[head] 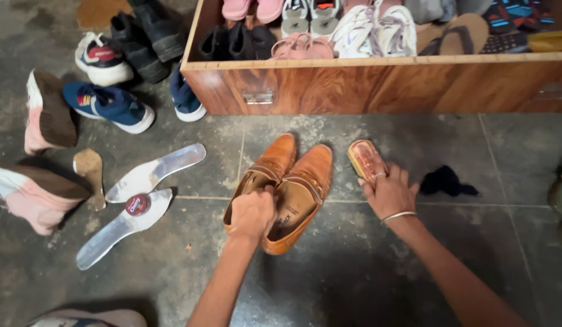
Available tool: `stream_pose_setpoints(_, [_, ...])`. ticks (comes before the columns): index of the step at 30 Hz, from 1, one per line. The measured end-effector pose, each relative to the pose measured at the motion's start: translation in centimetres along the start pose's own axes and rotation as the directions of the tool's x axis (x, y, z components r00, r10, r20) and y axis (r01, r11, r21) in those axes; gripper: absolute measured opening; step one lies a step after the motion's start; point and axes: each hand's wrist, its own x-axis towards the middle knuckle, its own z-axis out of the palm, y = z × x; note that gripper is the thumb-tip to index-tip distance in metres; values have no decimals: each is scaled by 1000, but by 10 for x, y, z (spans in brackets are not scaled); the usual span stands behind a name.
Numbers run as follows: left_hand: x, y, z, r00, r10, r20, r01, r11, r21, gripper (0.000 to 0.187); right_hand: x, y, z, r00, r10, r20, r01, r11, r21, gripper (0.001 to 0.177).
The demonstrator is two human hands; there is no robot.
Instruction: The person scrubs a pair of brown leather loafers with a brush, cleaning the uppers and soles. They then switch to a pair of blue sneakers and scrub the uppers and soles with the same brush.
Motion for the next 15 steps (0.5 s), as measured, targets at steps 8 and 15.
stream_pose_setpoints(8, [2, 48, 11, 990, -144, -8, 144, 989, 26, 27, -6, -38, -51, 955, -225, -192, 291, 832, 473, 21])
stream_pose_setpoints(15, [-9, 57, 6, 976, -182, 119, 216, 880, -424, 25, -30, -109, -20, 929, -254, 269, 187, 950, 250, 43])
